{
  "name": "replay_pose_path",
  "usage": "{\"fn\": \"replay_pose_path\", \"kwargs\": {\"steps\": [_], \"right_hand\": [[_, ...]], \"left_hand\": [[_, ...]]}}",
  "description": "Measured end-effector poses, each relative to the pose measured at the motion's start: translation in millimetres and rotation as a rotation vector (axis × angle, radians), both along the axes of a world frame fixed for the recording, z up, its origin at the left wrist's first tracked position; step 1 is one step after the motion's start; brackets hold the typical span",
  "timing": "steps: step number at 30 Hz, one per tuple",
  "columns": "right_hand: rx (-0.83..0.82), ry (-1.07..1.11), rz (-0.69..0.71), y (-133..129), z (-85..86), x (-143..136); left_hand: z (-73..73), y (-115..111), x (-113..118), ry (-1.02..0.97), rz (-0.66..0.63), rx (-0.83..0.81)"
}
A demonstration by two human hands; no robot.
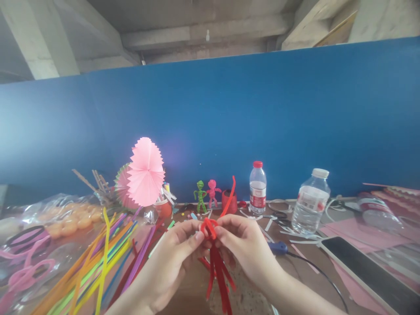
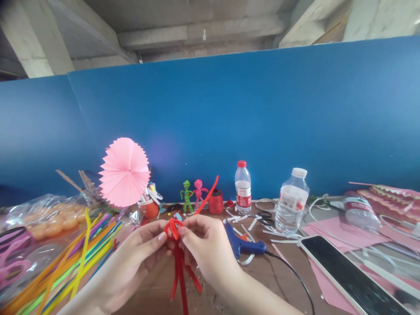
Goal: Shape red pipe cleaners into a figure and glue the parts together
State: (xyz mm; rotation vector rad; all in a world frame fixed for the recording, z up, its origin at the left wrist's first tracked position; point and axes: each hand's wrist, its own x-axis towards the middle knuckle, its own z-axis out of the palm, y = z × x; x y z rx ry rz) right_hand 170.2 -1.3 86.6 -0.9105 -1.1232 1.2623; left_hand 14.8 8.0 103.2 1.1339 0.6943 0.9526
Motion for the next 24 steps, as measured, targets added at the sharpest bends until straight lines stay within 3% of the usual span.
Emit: {"fn": "replay_pose_path", "kwargs": {"steps": [5,11,13,18,24], "right_hand": [[-0.021,0.058,0.009,2.0,-5.8,0.5],[0.192,-0.122,-0.114,-4.4,-5.1,-0.4],[0.166,-0.120,-0.104,-3.9,-5.4,-1.2],[0.013,0.139,0.010,0.5,-6.9,-1.7],[-0.020,0.202,0.079,-1.0,-7.0,-2.2]], "left_hand": [[-0.9,0.5,2.4,0.057,0.043,0.054],[-1.8,-1.5,3.8,0.149,0.173,0.140],[-0.5,-3.8,4.2,0.152,0.183,0.153],[-0.1,-5.8,2.3,0.050,0.186,0.131],[-1.5,-3.0,0.4,0.061,0.170,0.118]]}}
